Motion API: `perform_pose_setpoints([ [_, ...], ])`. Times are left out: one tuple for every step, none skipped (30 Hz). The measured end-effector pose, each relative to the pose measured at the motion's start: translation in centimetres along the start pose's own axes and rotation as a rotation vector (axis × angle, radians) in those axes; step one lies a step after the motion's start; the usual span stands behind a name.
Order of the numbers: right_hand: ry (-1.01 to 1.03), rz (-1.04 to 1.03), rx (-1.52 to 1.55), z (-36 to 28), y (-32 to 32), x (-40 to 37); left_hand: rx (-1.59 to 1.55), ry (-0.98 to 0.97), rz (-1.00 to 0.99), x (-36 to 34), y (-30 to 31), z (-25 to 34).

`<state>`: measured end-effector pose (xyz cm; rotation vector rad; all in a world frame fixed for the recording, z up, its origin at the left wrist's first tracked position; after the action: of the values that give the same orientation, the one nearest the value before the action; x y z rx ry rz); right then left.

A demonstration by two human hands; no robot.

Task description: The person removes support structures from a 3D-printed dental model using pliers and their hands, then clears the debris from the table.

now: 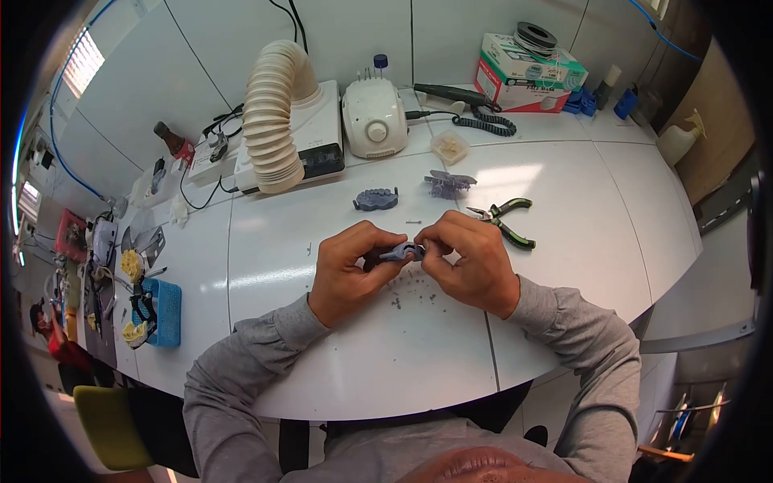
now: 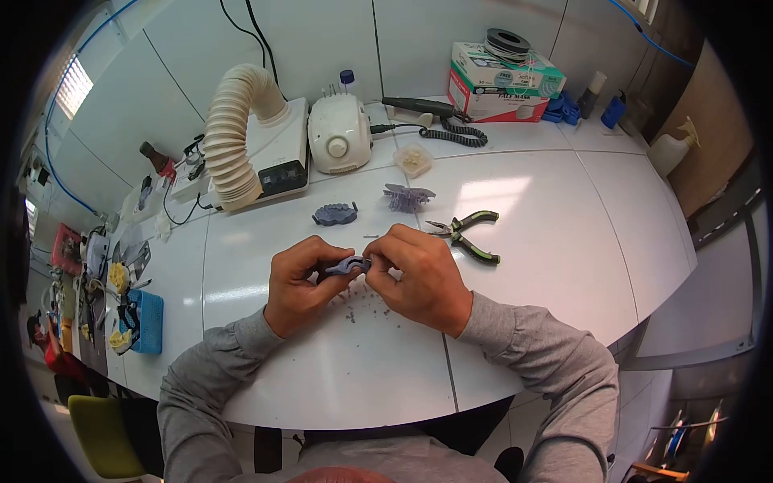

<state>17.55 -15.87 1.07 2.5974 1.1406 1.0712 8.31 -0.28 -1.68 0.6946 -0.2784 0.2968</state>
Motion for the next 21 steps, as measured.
perform_pose_setpoints([
  [-0.001, 0.001, 0.001, -0.1, 0.0, 0.1, 0.0, 0.001, -0.002, 0.1, 0.0, 0.2],
  [0.022, 0.021, 0.002, -0.5, 0.2, 0.2, -0.061, 0.022, 0.022, 0.2, 0.1, 0.3],
  [0.046, 0.042, 0.003, -0.8, 0.4, 0.4, -0.121, 0.042, 0.045, 0.4, 0.3, 0.3],
  [0.046, 0.043, 0.002, -0.8, 0.6, 0.3, -0.12, 0.041, 0.044, 0.4, 0.4, 0.2],
  [0.037, 0.011, -0.012, -0.7, 0.8, 0.2, -0.155, 0.029, 0.027, 0.4, 0.4, 0.2],
  [0.029, -0.021, -0.026, -0.7, 0.8, 0.2, -0.19, 0.017, 0.01, 0.5, 0.4, 0.2],
  [0.03, -0.02, -0.025, -0.9, 0.8, 0.3, -0.188, 0.016, 0.01, 0.5, 0.3, -0.1],
  [0.062, 0.023, -0.002, -1.4, 1.0, 0.5, -0.279, 0.028, 0.011, 0.6, 0.1, -0.6],
  [0.094, 0.065, 0.022, -1.7, 1.2, 0.7, -0.369, 0.041, 0.013, 0.6, 0.0, -1.0],
  [0.096, 0.065, 0.025, -1.5, 1.2, 0.6, -0.366, 0.041, 0.015, 0.6, 0.0, -1.2],
  [0.106, 0.046, 0.042, -1.3, 1.1, 0.4, -0.372, 0.032, 0.015, 0.6, 0.0, -1.2],
  [0.115, 0.027, 0.059, -1.2, 1.0, 0.3, -0.379, 0.022, 0.015, 0.6, 0.0, -1.1],
  [0.116, 0.027, 0.061, -1.2, 1.0, 0.4, -0.376, 0.022, 0.015, 0.6, 0.1, -1.1],
  [0.131, 0.02, 0.059, -1.3, 0.9, 0.4, -0.369, 0.027, 0.006, 0.6, 0.1, -1.0],
  [0.145, 0.012, 0.056, -1.4, 0.7, 0.3, -0.364, 0.033, -0.003, 0.6, 0.0, -0.9],
  [0.145, 0.012, 0.056, -1.4, 0.6, 0.3, -0.364, 0.034, -0.003, 0.5, 0.1, -0.9],
  [0.167, 0.011, 0.049, -1.4, 0.5, 0.2, -0.384, 0.039, -0.007, 0.6, 0.0, -0.9],
  [0.189, 0.009, 0.042, -1.5, 0.4, 0.2, -0.404, 0.045, -0.011, 0.6, 0.0, -0.9],
  [0.189, 0.008, 0.042, -1.6, 0.4, 0.2, -0.404, 0.045, -0.01, 0.5, 0.0, -1.2],
  [0.192, -0.025, 0.015, -1.7, 0.2, 0.2, -0.396, 0.029, -0.022, 0.5, -0.1, -1.6],
  [0.195, -0.058, -0.012, -1.9, 0.1, 0.3, -0.388, 0.013, -0.035, 0.5, -0.2, -1.7],
])
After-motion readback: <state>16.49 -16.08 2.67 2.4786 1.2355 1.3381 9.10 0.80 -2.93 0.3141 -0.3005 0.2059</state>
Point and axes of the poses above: each hand's wrist, its own x-axis towards the middle knuckle, its own y-axis out of the back of the hand, z = x × y, the point moved 7 cm from there along x, towards the middle knuckle, and after that the axes turned 13 degrees about x, right-handed, at the moved point
